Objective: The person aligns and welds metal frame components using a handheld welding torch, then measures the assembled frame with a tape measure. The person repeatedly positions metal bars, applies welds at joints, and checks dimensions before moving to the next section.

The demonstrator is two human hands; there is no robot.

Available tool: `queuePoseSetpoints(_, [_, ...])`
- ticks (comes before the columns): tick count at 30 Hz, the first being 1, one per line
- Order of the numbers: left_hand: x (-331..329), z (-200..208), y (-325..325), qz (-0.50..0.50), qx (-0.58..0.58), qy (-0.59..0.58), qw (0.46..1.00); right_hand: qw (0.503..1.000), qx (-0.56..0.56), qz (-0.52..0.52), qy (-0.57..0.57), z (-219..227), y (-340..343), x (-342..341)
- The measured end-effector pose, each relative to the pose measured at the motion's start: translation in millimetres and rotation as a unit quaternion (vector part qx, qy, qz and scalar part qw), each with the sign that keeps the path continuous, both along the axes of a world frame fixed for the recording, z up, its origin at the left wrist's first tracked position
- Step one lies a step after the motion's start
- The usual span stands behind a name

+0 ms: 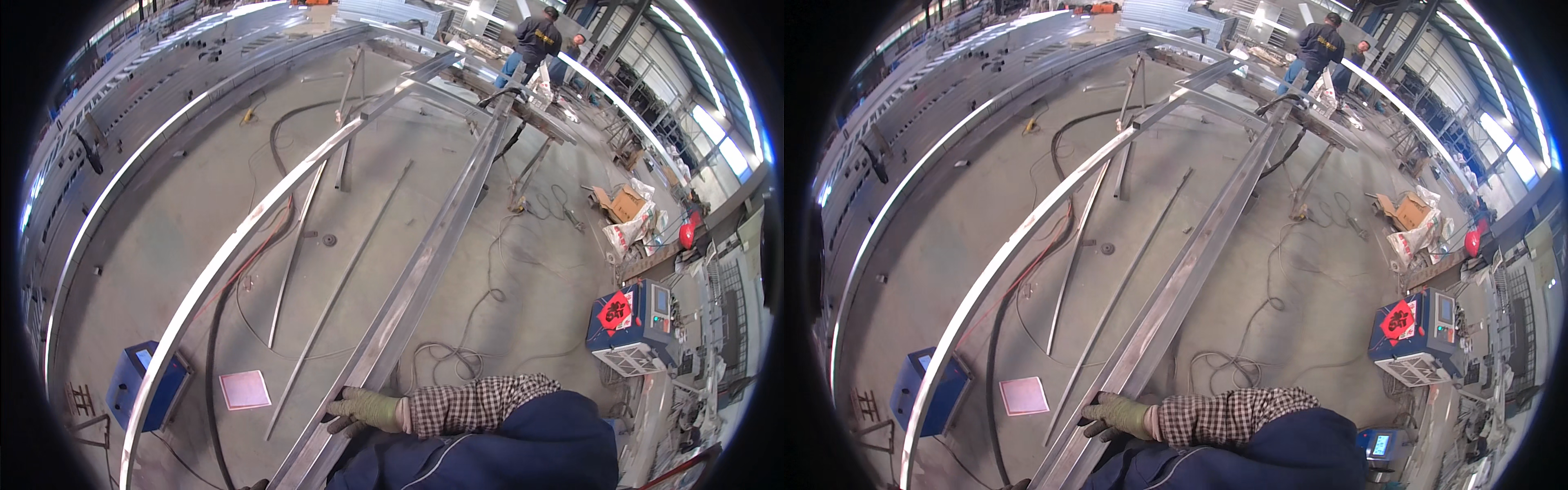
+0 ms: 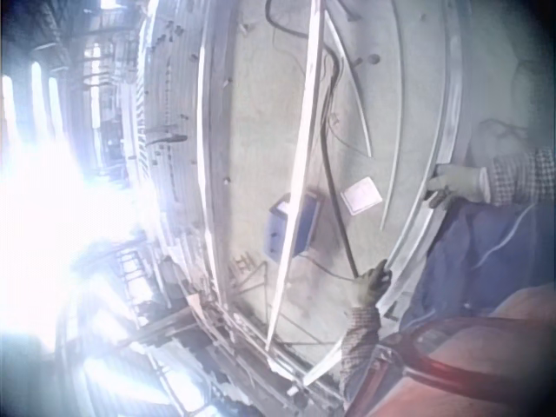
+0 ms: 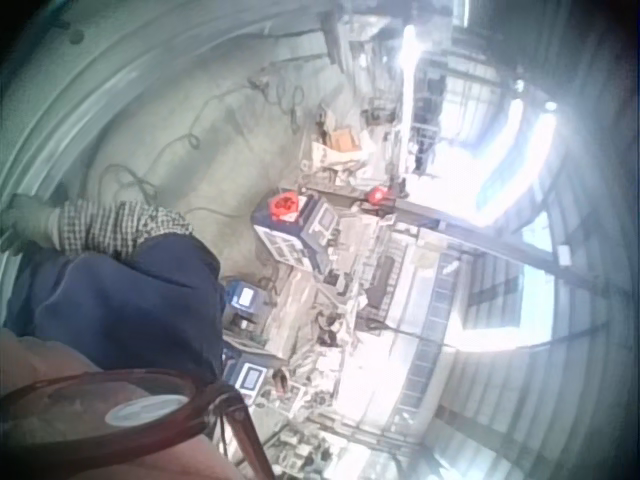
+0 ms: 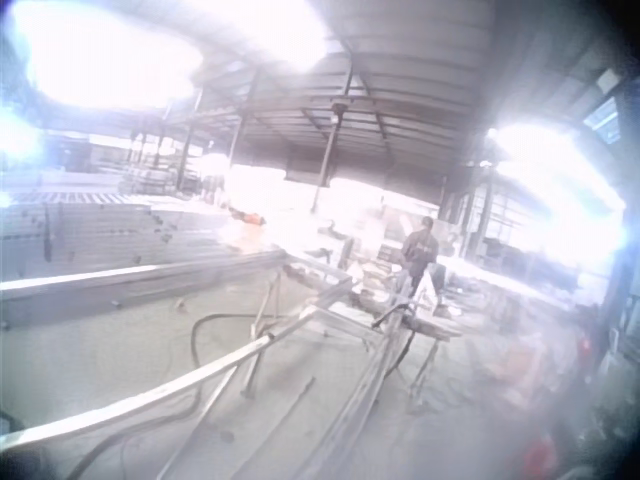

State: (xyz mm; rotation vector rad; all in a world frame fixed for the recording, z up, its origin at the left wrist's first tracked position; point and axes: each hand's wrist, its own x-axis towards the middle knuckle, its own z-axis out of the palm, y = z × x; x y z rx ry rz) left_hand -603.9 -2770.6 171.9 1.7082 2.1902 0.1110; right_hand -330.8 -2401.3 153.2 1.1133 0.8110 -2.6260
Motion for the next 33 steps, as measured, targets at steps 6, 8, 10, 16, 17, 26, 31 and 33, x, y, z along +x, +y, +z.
queuePoseSetpoints(6, [-15,-14,-35,0.001,0.013,0.024,1.0,0.995,-0.024,0.091,-0.023,20,-2,-12])
queuePoseSetpoints(8, [-17,-25,-40,-0.006,0.037,0.035,0.999,0.992,-0.005,0.129,-0.019,23,0,-9])
queuePoseSetpoints(10, [-18,-33,-41,-0.007,0.056,-0.02,0.998,0.983,0.019,0.181,0.006,26,6,-4])
queuePoseSetpoints(16, [-11,-43,-27,-0.059,-0.017,0.007,0.998,0.763,0.591,0.263,0.006,29,62,0])
queuePoseSetpoints(17, [-6,-42,-24,-0.071,-0.111,0.053,0.99,0.676,0.678,0.287,0.031,26,78,1])
queuePoseSetpoints(26, [5,-26,12,0.034,-0.073,-0.101,0.992,0.639,0.604,0.463,0.113,8,116,-41])
queuePoseSetpoints(31, [-2,-13,-20,0.306,0.048,-0.248,0.918,0.647,0.557,0.517,0.055,9,114,-50])
queuePoseSetpoints(33, [-5,-5,-48,0.459,0.115,-0.249,0.845,0.656,0.546,0.518,0.059,6,114,-50])
